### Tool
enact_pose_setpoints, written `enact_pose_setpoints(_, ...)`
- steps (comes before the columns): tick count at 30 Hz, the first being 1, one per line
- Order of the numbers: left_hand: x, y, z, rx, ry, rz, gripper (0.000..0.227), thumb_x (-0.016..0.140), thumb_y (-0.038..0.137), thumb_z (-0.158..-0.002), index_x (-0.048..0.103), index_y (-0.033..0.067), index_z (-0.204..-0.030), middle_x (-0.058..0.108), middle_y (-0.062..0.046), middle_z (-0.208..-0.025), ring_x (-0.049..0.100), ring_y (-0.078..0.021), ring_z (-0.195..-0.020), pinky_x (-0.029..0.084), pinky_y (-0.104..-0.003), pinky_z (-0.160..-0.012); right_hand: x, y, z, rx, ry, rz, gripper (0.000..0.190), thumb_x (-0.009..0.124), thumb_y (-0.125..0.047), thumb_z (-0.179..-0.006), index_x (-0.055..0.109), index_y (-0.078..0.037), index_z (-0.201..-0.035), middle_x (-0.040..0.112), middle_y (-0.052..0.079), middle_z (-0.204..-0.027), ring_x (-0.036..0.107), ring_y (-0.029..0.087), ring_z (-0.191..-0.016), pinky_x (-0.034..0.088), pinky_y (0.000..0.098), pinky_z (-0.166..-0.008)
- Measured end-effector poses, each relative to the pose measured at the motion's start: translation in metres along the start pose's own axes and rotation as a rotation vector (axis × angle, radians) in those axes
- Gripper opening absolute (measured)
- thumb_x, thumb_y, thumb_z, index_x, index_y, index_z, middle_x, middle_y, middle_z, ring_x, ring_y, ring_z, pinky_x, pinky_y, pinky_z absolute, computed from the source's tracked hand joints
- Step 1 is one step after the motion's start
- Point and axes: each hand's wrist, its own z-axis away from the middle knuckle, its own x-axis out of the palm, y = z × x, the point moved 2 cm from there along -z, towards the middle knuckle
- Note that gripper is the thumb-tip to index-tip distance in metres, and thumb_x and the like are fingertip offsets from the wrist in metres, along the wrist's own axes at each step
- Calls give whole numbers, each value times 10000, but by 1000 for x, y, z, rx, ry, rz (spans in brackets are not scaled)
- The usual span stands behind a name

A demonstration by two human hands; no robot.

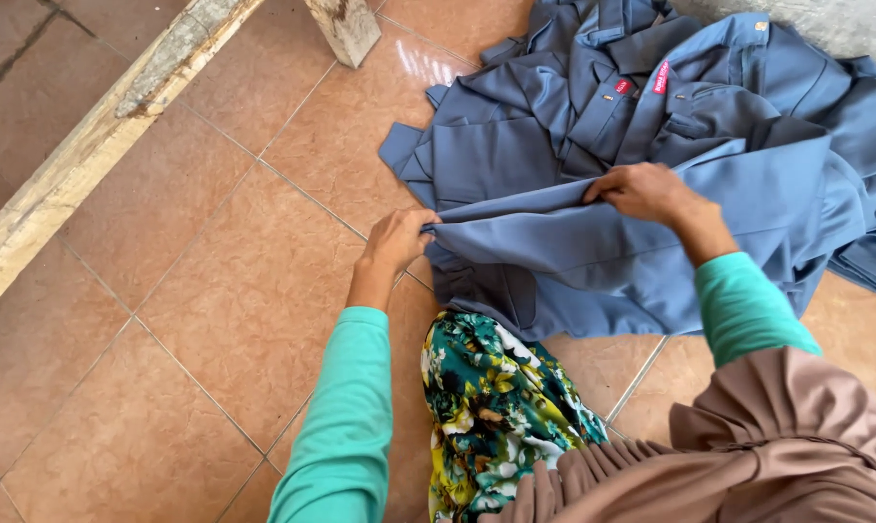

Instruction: Folding trousers and stacking them neatly on the floor in a factory setting.

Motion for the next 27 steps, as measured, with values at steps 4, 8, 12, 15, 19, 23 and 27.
enact_pose_setpoints(4, 6, -22, -2, -105, -7, -20, 306, 721, 226, -888, 640, 305, -1173, 722, 0, -1223, 676, -322, -1159, 543, -524, -979, 14, 28, 5, 131, -61, 152, 472, 644, -724, -824, 761, -410, -1158, 702, -69, -1260, 623, 250, -1255, 419, 529, -1117)
enact_pose_setpoints(8, 26, -37, -15, -161, 40, -23, 416, 707, 269, -910, 445, 350, -1222, 718, 41, -1197, 691, -300, -1132, 534, -533, -972, 76, 84, -37, 103, 130, 483, 303, 614, -684, -895, 759, -440, -1001, 687, -154, -995, 671, 121, -1055, 485, 439, -946)
enact_pose_setpoints(12, 14, -38, -28, -148, 229, -155, 363, 645, 254, -963, 436, 326, -1252, 702, -36, -1201, 707, -391, -1042, 527, -560, -959, 25, 43, -55, 140, 240, 483, 353, 578, -577, -935, 803, -306, -965, 797, -8, -892, 783, 235, -904, 604, 446, -764)
enact_pose_setpoints(15, -37, -31, -18, -75, 607, -409, 453, 539, -28, -878, 602, 301, -1183, 687, -22, -973, 677, -325, -818, 460, -471, -833, -21, -1, -60, -32, 634, 653, 362, 570, -470, -1044, 719, -184, -879, 700, 32, -910, 713, 281, -778, 520, 453, -519)
enact_pose_setpoints(19, -97, -35, 49, 17, 1097, -701, 282, 634, 108, -914, 657, 283, -1134, 644, 39, -1125, 603, -206, -773, 433, -362, -748, -46, -77, -42, -252, 1089, 627, 272, 685, -367, -1129, 638, -179, -936, 605, 34, -945, 625, 246, -823, 481, 384, -637)
enact_pose_setpoints(23, -46, -115, 120, 94, 1048, -829, 171, 527, 141, -1062, 626, 267, -1124, 644, 2, -1198, 577, -184, -809, 421, -334, -741, 44, -104, -58, -518, 1090, 522, 204, 751, -305, -939, 581, -251, -840, 505, -54, -845, 597, 170, -684, 496, 325, -594)
enact_pose_setpoints(27, 60, -174, 198, 34, 861, -833, 86, 611, 178, -1011, 614, 259, -1039, 663, -19, -1154, 605, -218, -829, 471, -372, -783, 165, -135, -58, -737, 822, 280, 187, 671, -215, -951, 543, -192, -816, 497, -13, -778, 624, 227, -649, 507, 332, -540)
